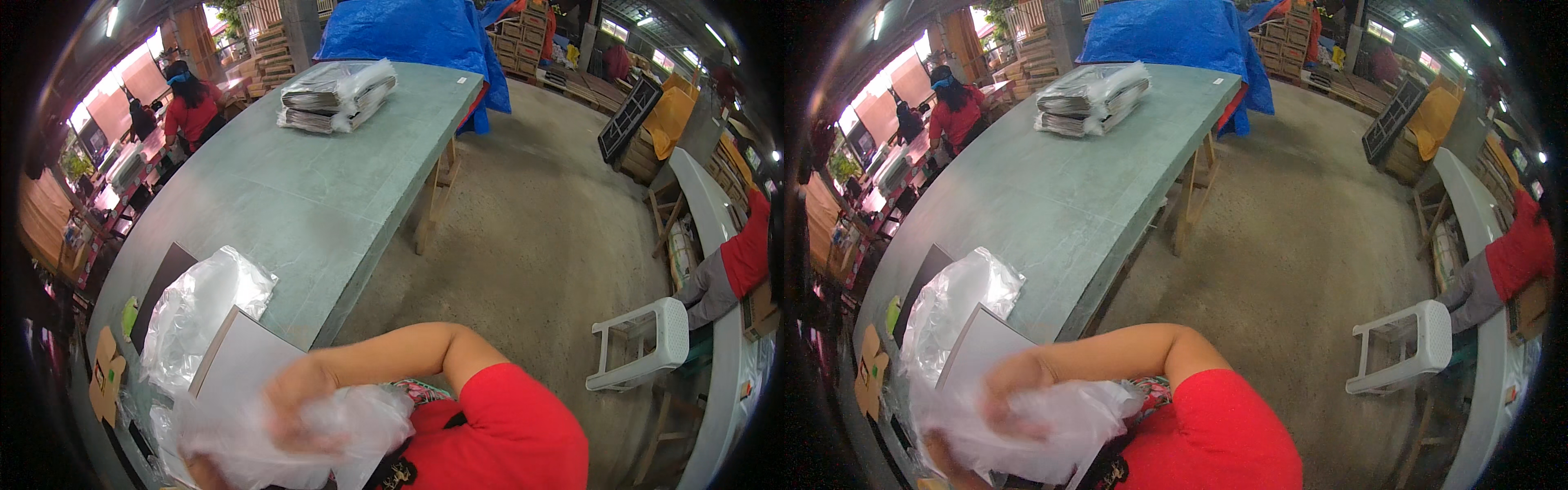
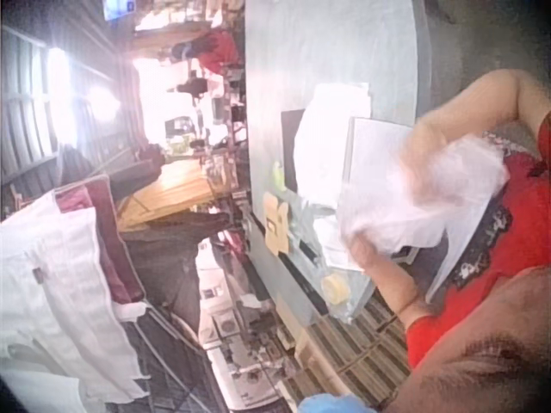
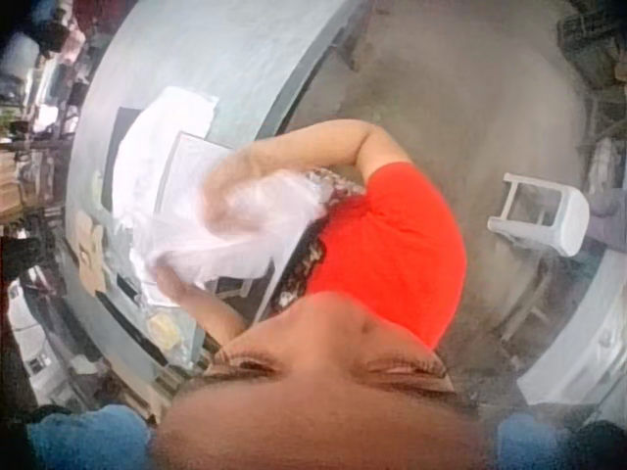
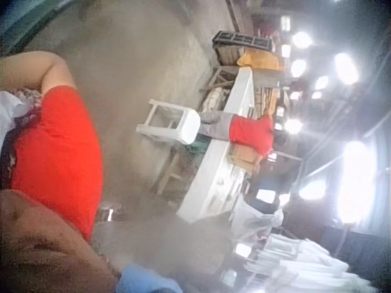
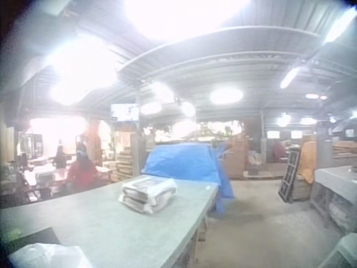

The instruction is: The person places a stack of paper into a plastic sleeve by hand and folds the sleeve over the top to secure it.

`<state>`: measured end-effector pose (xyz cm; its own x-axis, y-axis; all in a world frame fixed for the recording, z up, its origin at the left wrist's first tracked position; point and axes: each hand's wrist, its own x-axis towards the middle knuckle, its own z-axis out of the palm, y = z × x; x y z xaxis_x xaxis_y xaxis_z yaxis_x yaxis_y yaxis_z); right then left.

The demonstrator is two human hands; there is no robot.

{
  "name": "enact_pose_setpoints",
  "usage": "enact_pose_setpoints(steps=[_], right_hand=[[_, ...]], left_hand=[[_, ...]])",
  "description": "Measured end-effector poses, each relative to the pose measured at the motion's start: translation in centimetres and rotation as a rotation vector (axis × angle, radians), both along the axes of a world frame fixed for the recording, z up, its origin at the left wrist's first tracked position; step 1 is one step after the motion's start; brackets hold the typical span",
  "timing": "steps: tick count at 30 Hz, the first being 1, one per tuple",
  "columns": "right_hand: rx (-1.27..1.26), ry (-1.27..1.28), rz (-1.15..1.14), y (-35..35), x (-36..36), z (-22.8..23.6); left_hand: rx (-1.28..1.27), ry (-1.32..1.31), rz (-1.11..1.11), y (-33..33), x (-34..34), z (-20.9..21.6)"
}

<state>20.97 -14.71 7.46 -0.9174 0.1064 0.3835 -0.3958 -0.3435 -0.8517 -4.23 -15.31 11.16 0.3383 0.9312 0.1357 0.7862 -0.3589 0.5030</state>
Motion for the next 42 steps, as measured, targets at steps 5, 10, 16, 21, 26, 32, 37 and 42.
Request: enact_pose_setpoints(steps=[5, 10, 16, 21, 26, 32, 37, 42], right_hand=[[1.409, -0.761, -0.449, -2.4, 1.4, -2.2], [1.167, -0.671, -0.057, -3.6, 1.4, 8.0], [2.224, -1.306, -0.180, 1.8, 2.7, -3.6], [1.994, -1.218, -0.133, -0.4, 1.9, 0.4], [1.244, -0.596, -1.535, 5.0, 4.1, 5.8], [1.285, -1.015, -1.004, -0.6, 0.6, 0.0], [1.418, -0.810, -1.639, 3.5, 0.9, 1.5], [1.483, -0.883, -1.554, 3.3, 1.7, 0.9]], left_hand=[[0.104, 0.387, -0.648, -4.6, 4.0, 3.6], [-0.155, 0.758, -0.315, 0.8, -1.9, -4.1], [0.349, 0.372, -0.932, -8.3, 4.9, 2.2], [-0.150, 0.847, -0.291, -3.8, 1.1, -1.3], [-0.252, 0.098, -0.635, -7.2, -1.8, -4.1], [-0.025, -0.601, 0.692, -2.8, -8.0, -7.0], [0.359, -0.180, 0.433, -1.2, -5.1, -6.0], [0.265, -0.072, 0.357, -1.4, -3.9, -3.8]])
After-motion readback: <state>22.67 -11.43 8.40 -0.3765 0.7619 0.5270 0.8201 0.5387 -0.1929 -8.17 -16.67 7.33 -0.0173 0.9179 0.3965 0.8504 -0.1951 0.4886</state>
